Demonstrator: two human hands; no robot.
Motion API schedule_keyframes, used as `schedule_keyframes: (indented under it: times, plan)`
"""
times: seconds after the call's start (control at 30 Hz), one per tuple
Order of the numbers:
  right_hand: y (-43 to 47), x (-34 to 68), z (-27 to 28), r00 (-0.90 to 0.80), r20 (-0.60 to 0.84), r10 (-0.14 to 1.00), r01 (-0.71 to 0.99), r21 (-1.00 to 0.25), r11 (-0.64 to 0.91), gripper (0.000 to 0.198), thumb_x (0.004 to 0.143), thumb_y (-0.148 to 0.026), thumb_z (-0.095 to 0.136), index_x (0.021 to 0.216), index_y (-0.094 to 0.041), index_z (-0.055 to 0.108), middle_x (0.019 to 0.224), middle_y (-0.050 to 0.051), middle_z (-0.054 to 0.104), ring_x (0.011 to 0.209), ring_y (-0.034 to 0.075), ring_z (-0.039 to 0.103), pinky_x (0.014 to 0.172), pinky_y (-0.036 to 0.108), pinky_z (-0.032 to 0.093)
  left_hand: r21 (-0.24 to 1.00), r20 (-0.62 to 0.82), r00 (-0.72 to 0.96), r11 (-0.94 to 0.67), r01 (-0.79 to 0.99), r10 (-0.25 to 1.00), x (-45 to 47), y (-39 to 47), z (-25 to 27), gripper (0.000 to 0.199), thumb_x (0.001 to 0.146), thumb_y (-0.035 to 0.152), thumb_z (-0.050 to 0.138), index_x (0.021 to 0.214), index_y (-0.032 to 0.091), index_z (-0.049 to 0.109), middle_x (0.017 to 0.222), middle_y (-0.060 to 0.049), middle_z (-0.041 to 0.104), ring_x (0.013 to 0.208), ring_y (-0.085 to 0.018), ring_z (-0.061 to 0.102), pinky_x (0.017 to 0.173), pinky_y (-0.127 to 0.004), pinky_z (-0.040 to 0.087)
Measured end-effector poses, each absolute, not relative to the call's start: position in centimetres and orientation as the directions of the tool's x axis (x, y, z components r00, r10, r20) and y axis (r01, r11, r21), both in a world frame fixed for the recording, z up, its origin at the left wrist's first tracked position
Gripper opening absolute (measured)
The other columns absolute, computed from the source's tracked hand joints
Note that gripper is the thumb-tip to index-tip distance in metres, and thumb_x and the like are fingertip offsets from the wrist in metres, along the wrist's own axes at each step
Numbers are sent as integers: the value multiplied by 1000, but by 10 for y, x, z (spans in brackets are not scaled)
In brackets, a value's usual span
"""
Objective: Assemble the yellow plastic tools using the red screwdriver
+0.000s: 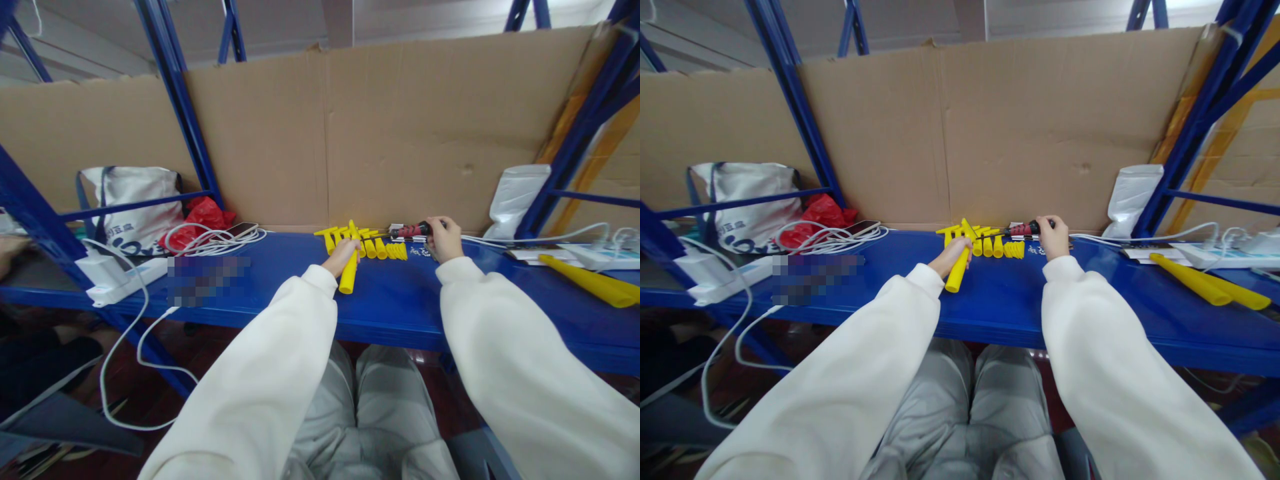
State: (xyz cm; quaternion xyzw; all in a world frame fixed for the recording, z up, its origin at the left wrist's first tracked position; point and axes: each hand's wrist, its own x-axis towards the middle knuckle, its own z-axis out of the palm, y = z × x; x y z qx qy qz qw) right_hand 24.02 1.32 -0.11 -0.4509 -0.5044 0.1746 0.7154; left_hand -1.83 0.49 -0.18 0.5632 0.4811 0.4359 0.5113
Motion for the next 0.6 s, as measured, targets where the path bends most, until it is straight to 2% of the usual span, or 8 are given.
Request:
schedule_keyframes:
  times: [0.23,0.33,0.43,0.6]
  plan:
    - [3,230,3,396,513,761,253,-858,447,46,78,-66,74,76,-25,55,43,-8,44,35,12,41,36,24,28,995,1,114,-12,98,994,-20,10,-2,7,79,15,55,80,22,56,50,2,49,46,-16,49,52,-27,41]
    - [4,229,3,424,491,761,215,-871,443,44,77,-63,76,77,-25,55,43,-9,40,35,12,40,35,24,27,996,-7,120,-4,94,993,-20,10,-1,7,81,15,56,79,22,55,51,2,50,45,-15,49,51,-26,41]
    - [5,230,5,443,470,763,140,-877,460,38,77,-57,76,81,-25,56,48,-8,43,38,13,44,36,23,29,996,-12,130,0,90,991,-19,8,1,9,80,14,56,79,22,54,50,4,50,42,-14,47,48,-25,40]
    - [6,231,3,404,490,772,170,-870,463,49,75,-68,77,79,-25,56,48,-7,44,40,12,43,38,25,30,996,-3,123,-8,87,992,-19,5,3,12,80,12,56,78,22,52,48,5,47,42,-13,46,46,-22,39]
